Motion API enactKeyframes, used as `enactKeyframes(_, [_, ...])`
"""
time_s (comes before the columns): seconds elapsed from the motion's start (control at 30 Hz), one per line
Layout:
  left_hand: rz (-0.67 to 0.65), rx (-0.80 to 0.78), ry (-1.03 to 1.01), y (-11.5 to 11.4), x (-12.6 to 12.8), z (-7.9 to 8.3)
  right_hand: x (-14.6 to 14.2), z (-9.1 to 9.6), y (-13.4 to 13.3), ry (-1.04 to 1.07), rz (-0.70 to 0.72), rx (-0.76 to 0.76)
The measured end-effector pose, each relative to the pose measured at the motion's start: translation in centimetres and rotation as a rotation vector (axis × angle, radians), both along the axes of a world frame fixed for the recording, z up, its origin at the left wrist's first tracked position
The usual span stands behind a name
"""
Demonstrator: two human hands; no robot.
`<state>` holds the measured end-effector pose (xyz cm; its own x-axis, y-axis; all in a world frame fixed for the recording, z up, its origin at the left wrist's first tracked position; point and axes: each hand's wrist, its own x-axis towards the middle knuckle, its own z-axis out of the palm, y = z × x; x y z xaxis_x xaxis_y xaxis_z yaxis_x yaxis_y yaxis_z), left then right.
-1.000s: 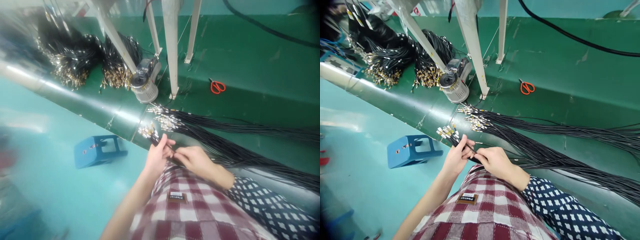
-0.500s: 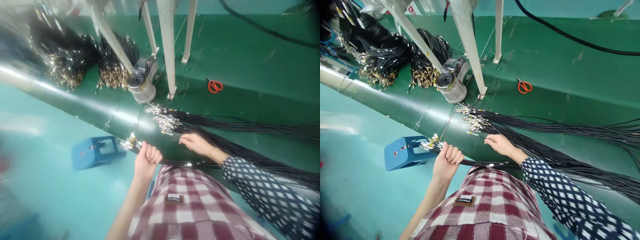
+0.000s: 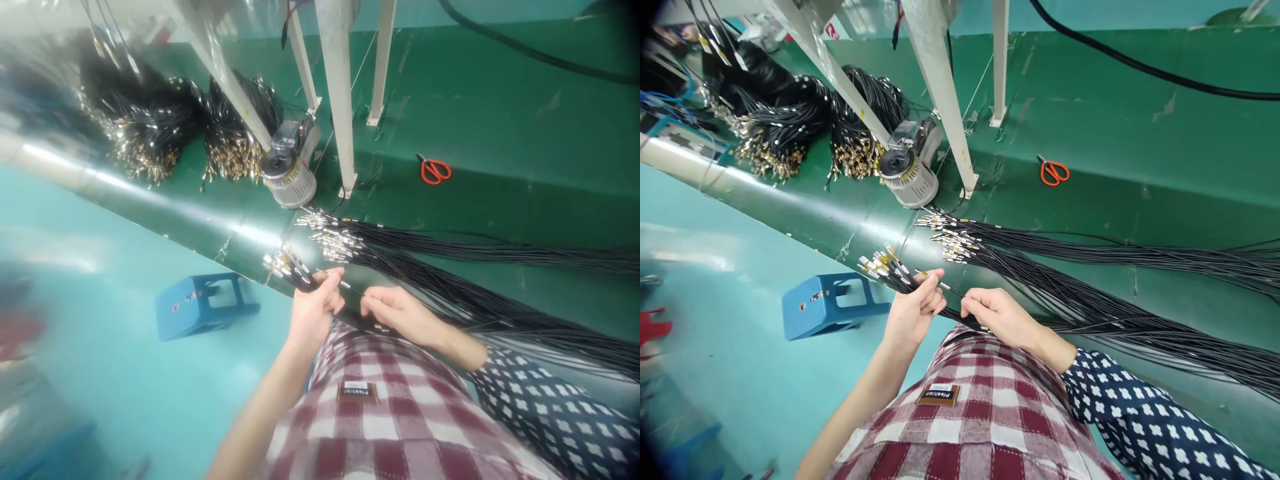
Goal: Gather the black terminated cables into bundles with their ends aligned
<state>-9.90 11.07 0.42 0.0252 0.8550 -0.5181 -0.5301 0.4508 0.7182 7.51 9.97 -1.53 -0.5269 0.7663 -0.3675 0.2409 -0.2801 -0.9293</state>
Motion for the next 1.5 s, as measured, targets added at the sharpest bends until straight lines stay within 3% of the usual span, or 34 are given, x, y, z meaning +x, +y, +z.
enactKeyframes(0.1, [0.009,-0.011,-0.025,-0.2,-0.1,-0.3,0.4,1.0,0.6,-0.199,0.06,0.235])
enactKeyframes(0.2, [0.013,-0.029,-0.045,-0.2,-0.3,-0.5,-1.4,2.4,1.8,-0.318,-0.01,0.539])
enactKeyframes(0.3, [0.012,-0.037,-0.052,0.0,-0.6,-0.5,-3.5,2.8,2.7,-0.372,-0.046,0.643])
enactKeyframes(0.4, [0.006,-0.036,-0.063,0.0,-0.9,-0.5,-2.4,1.2,1.7,-0.426,0.008,0.698])
enactKeyframes(0.5, [0.015,-0.056,-0.08,-0.2,-1.2,-0.7,2.8,-1.6,-0.8,-0.529,0.062,0.77])
enactKeyframes(0.6, [0.01,-0.065,-0.11,-0.3,-1.2,-0.9,7.9,-3.6,-2.8,-0.69,0.064,0.754])
enactKeyframes(0.67, [0.0,-0.06,-0.122,-0.3,-1.2,-0.9,8.7,-3.8,-3.0,-0.741,0.043,0.744])
enactKeyframes(0.83, [-0.038,-0.037,-0.105,-0.1,-1.2,-0.5,2.9,-2.1,-1.2,-0.526,0.061,0.71])
enactKeyframes(1.0, [-0.051,0.006,-0.107,0.0,-1.1,-0.1,-1.5,0.2,-0.1,-0.397,-0.084,0.496])
enactKeyframes(1.13, [-0.059,-0.015,-0.059,-0.2,-0.7,-0.3,-3.5,2.2,0.2,-0.462,-0.001,0.474])
enactKeyframes(1.2, [-0.04,-0.045,-0.044,-0.3,-0.8,-0.5,-3.9,2.1,0.2,-0.527,0.038,0.503])
enactKeyframes(1.27, [-0.024,-0.059,-0.063,-0.4,-1.0,-0.6,-2.9,0.8,0.0,-0.565,0.079,0.536])
enactKeyframes(1.33, [-0.001,-0.035,-0.086,-0.5,-1.4,-0.8,-0.1,-1.6,-0.7,-0.571,0.13,0.518])
enactKeyframes(1.43, [0.003,0.021,-0.098,-0.7,-1.9,-1.3,6.1,-5.4,-1.9,-0.629,0.151,0.3])
enactKeyframes(1.5, [-0.007,0.036,-0.118,-0.9,-2.1,-1.6,9.6,-6.8,-2.2,-0.783,0.085,0.158])
